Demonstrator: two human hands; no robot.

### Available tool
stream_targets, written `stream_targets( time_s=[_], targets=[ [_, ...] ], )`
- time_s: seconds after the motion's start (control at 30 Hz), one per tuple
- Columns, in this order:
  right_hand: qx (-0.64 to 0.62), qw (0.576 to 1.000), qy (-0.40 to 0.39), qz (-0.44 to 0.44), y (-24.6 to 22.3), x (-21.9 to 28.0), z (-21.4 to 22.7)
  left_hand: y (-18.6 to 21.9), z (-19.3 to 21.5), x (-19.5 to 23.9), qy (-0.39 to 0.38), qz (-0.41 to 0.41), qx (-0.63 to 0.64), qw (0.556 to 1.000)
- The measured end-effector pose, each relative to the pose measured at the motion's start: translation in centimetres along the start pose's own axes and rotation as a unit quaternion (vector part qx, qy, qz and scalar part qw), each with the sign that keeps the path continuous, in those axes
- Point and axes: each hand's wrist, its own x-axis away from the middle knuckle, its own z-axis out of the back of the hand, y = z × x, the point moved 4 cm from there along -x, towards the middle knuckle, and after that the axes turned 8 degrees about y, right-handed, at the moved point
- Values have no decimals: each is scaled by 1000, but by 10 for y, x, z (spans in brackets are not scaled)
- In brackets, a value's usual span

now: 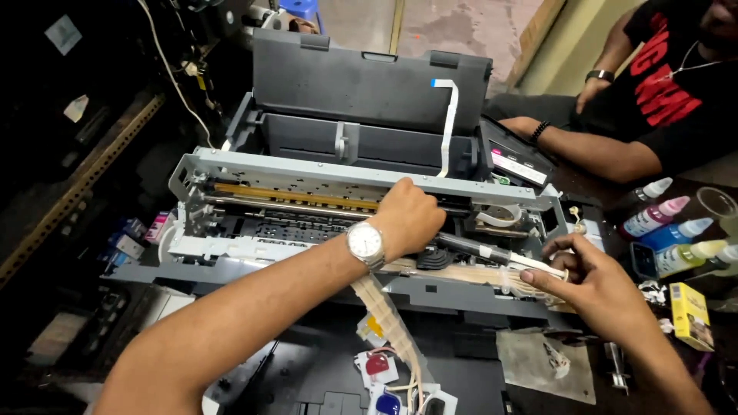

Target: The person refills ink into the internal ink tanks of a disassembled printer using syringes. They wipe the area with a tissue, then inject ink into the tanks and wipe excess ink afterward.

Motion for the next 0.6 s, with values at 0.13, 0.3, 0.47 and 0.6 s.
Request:
stream_targets(
  time_s=[0.13,0.3,0.47,0.6],
  targets=[
    [69,997,8,-38,-27,12,-5,1,-4,-1,39,-13,-20,999],
    [89,996,-12,-19,-30,13,-15,1,-7,3,64,-57,-56,995],
    [59,998,13,-20,-25,13,-16,1,-5,5,68,-78,-67,992],
    [72,997,20,-30,-25,14,-13,1,-4,6,73,-82,-70,991]
  ],
)
